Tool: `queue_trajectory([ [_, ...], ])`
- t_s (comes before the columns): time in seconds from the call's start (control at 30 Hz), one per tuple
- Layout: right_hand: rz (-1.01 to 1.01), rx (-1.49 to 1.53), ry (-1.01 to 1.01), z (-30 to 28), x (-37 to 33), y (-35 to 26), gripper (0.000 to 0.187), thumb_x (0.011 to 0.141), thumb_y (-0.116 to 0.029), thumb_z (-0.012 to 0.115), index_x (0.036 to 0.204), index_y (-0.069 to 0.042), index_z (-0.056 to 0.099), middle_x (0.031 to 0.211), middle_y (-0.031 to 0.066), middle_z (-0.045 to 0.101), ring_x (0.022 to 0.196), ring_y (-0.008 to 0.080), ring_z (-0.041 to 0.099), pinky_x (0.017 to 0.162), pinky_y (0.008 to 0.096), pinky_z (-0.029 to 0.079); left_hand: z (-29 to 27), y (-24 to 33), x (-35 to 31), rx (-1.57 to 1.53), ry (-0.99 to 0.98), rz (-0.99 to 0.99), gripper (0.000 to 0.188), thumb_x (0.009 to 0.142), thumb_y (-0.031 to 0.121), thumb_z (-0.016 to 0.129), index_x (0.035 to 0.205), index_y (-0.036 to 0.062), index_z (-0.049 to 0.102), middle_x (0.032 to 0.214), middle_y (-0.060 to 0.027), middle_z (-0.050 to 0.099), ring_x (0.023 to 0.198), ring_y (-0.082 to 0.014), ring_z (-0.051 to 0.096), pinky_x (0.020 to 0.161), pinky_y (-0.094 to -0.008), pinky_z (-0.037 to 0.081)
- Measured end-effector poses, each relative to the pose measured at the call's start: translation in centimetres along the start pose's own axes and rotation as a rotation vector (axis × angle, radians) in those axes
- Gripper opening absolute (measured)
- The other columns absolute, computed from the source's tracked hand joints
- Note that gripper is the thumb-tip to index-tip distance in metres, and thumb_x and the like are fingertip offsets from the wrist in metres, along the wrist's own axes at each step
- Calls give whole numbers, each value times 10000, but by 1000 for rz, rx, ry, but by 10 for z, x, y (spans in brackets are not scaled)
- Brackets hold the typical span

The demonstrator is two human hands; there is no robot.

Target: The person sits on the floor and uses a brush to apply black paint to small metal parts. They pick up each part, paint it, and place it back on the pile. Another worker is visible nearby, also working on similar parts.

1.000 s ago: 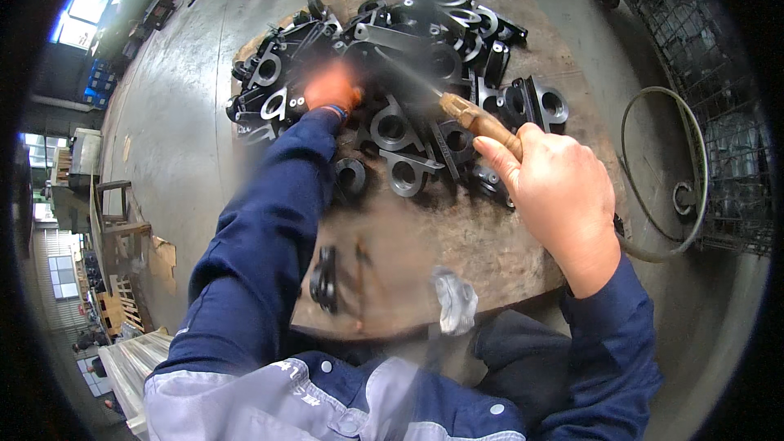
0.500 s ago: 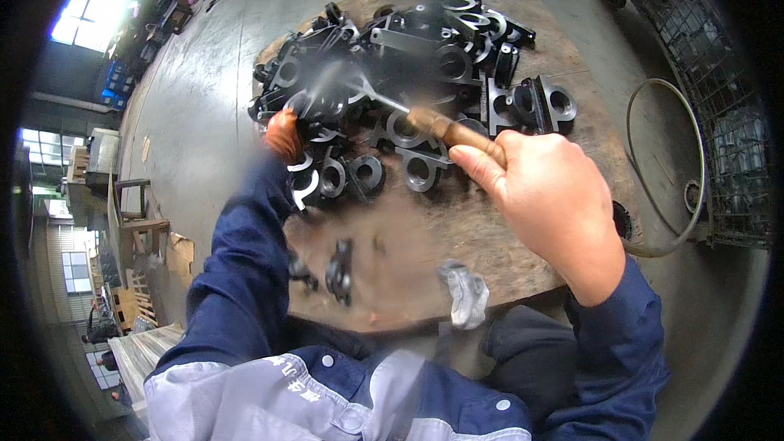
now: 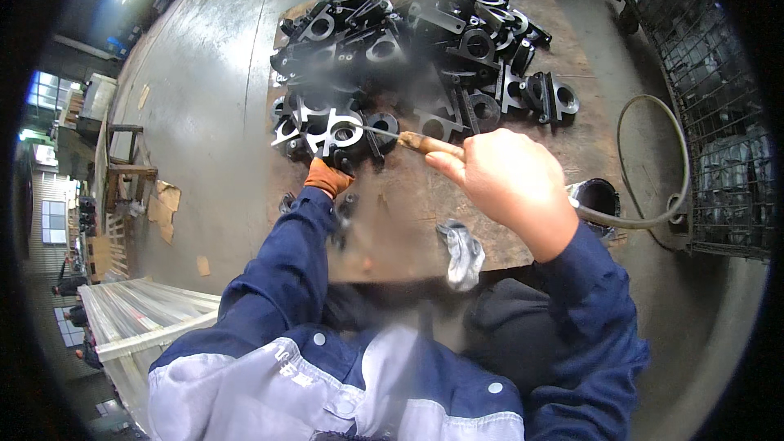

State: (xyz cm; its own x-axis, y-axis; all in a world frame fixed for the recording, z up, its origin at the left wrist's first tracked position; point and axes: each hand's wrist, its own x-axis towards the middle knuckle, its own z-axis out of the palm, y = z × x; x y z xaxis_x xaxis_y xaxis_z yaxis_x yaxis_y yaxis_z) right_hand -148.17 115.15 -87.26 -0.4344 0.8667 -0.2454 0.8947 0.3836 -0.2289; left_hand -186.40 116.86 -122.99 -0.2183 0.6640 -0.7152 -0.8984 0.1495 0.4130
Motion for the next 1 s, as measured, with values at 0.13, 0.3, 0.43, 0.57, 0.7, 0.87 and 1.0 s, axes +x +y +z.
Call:
queue_trajectory([
  [0.13, -24, 14, 19, 12, 0, -28, 631, 917, -595, 502, 782, -16, 712, 743, 185, 682, 723, 352, 681, 657, 427, 546, -1, -8, -30, 408, -53, 63, 440, 960, 489, 377, 978, 161, 669, 1060, -34, 714, 1012, -233, 626, 900, -441, 451],
  [0.3, 87, -22, -27, 1, -2, -45, 623, 925, -593, 490, 900, -21, 735, 860, 192, 708, 832, 342, 696, 739, 429, 549, 28, 31, -78, 398, 196, -216, 592, 888, 653, 492, 1255, 189, 461, 1153, -173, 647, 1073, -382, 613, 900, -529, 483],
  [0.43, 158, -59, 93, -16, -9, -30, 641, 931, -591, 475, 913, -3, 729, 883, 204, 708, 864, 348, 698, 771, 434, 545, 78, 80, -144, 590, -70, 246, 479, 968, 525, 433, 1245, 139, 485, 1080, -161, 670, 997, -359, 650, 892, -500, 512],
  [0.57, 326, -96, 119, -25, -16, -9, 660, 931, -613, 464, 947, -8, 728, 939, 202, 708, 915, 352, 686, 792, 432, 537, 139, 93, -236, 360, -250, 161, 405, 989, 455, 427, 1111, 114, 609, 1076, -141, 690, 969, -322, 668, 824, -476, 531],
  [0.7, 333, -143, 135, -21, -23, 11, 654, 917, -620, 481, 958, -16, 727, 954, 203, 706, 942, 357, 677, 807, 443, 527, 137, 72, -304, 461, -572, 265, 399, 970, 445, 507, 1038, 81, 656, 1038, -143, 703, 966, -311, 673, 808, -438, 544],
  [0.87, 387, -123, 137, -6, -23, 33, 632, 923, -607, 484, 980, -26, 725, 980, 195, 707, 946, 349, 679, 806, 444, 530, 118, 52, -303, 408, -395, 148, 424, 984, 428, 508, 1211, 76, 566, 1160, -165, 667, 1032, -310, 653, 889, -441, 529],
  [1.0, 477, -97, 120, -6, -24, 52, 628, 914, -617, 501, 990, -36, 728, 987, 176, 713, 972, 337, 676, 818, 430, 526, 109, 46, -289, 543, -397, 201, 393, 981, 413, 516, 1212, 98, 566, 1124, -129, 685, 944, -251, 683, 816, -384, 550],
])
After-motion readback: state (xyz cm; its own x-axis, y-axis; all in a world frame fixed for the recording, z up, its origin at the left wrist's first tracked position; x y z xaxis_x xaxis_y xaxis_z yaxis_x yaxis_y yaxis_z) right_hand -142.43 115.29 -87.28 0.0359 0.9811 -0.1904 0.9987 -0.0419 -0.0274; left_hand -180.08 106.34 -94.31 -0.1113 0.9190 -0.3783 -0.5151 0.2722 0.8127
